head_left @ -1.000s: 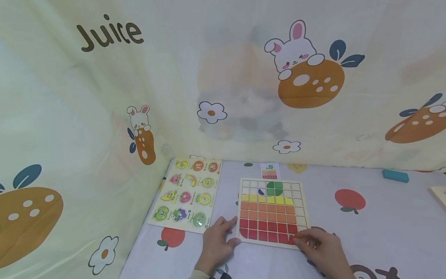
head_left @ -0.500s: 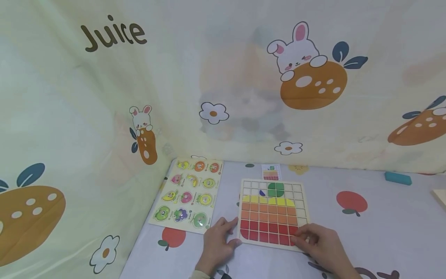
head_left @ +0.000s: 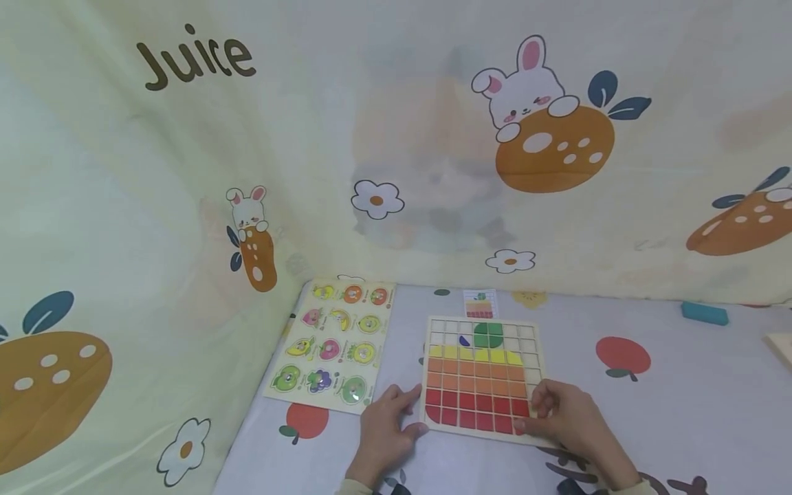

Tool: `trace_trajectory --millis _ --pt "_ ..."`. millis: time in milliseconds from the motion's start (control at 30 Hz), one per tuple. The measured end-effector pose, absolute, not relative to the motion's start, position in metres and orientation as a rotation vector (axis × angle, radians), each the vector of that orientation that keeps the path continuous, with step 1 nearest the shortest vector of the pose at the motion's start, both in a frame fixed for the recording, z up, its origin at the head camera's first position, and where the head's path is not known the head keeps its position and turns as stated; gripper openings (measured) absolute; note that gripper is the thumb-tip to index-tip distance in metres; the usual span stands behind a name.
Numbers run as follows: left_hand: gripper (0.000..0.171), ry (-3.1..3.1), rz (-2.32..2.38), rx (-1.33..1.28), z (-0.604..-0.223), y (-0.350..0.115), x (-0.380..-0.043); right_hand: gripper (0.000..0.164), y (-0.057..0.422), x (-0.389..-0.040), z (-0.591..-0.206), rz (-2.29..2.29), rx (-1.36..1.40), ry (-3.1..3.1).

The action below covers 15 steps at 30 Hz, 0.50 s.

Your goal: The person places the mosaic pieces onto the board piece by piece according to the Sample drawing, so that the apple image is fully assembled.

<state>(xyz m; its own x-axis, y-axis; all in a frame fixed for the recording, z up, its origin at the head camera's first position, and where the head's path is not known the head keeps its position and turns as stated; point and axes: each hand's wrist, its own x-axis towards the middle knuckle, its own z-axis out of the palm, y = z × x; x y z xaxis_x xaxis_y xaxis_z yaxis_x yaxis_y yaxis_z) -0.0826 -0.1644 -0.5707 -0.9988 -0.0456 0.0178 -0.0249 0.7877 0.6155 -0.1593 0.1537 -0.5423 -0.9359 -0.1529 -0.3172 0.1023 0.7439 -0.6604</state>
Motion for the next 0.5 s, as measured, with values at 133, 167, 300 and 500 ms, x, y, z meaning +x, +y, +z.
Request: trace_trajectory --millis 133,167,300,500 --pt "0.062 -2.932 -0.997 0.056 -0.57 -0.166 -0.083 0.058 0.153 -0.161 -0.544 -1.027 -0.021 2.594" --pt "0.062 -2.931 -0.995 0.05 -0.571 -0.166 -0.083 0.058 0.153 -0.161 -0.545 -1.033 -0.02 2.599" --pt "0.062 -2.933 -0.982 0.05 -0.571 -0.165 -0.083 0.059 0.156 -0.161 -0.548 -1.071 -0.043 2.601" --pt "0.062 -2.949 -0.989 0.067 -0.569 -0.163 -0.081 0.054 0.167 -0.16 -0.554 -1.203 -0.047 2.469"
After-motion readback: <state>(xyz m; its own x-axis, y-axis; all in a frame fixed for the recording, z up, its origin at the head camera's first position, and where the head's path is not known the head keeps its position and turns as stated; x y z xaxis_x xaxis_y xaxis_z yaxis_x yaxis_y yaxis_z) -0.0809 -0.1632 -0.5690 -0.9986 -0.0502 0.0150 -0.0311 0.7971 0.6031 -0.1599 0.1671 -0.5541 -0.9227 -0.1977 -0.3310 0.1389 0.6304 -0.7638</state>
